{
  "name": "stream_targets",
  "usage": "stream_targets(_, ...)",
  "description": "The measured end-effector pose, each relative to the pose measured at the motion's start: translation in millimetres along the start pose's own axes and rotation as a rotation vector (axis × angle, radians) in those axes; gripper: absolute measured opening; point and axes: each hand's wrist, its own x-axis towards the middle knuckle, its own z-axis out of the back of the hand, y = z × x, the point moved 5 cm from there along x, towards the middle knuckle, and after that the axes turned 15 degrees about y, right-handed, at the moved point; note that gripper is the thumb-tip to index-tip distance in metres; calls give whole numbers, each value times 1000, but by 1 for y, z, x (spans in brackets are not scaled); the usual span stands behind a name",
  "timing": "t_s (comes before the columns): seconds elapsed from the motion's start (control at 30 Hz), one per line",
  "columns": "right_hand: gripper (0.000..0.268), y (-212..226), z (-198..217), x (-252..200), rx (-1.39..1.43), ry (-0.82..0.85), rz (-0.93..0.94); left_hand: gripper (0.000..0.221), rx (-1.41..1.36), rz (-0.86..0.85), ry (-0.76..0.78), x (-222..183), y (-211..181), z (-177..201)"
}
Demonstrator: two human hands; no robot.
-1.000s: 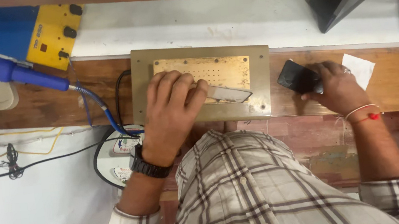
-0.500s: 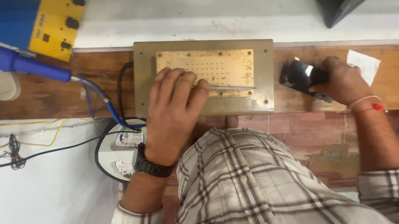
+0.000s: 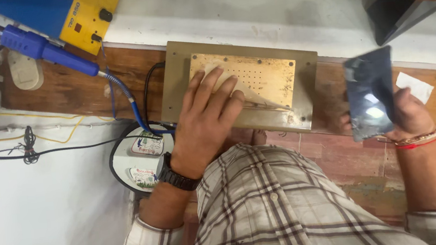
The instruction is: The person separates a damaged screen from a mobile device using a heating station and a thin wire, then handles the screen and uses a screwdriver to work on the device.
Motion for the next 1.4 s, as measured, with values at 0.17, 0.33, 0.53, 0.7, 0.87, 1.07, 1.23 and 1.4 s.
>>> stream_targets(0.17, 67, 23, -32, 63, -340, -14, -151, 19, 4, -10, 20, -9, -1, 3)
stream_targets(0.33, 56, 19, -85, 132, -1682, 14, -307, 16, 8, 22, -23, -31, -6, 9)
stream_targets(0.53, 50, -27, -151, 185, -2256, 115, -154, 20, -120, 191, -207, -71, -12, 19)
stream_targets(0.7, 47, -45, -154, 200, -2263, 181, -230, 27, -590, 493, -332, -107, -13, 3)
stream_targets(0.87, 55, -37, -153, 196, -2208, 206, -212, 25, -1320, 548, -387, -129, -14, -35)
stream_targets(1.07, 58, -57, -162, 183, -1011, 460, -191, 34, -1679, 581, -271, -131, -18, -64)
stream_targets(1.23, 44, -87, -151, 180, -880, 260, -382, 39, -2004, 521, -241, -124, -33, -65)
stream_targets(1.4, 26, -84, -146, 160, -730, 158, -410, 56, -2238, 411, -290, -126, -42, -57)
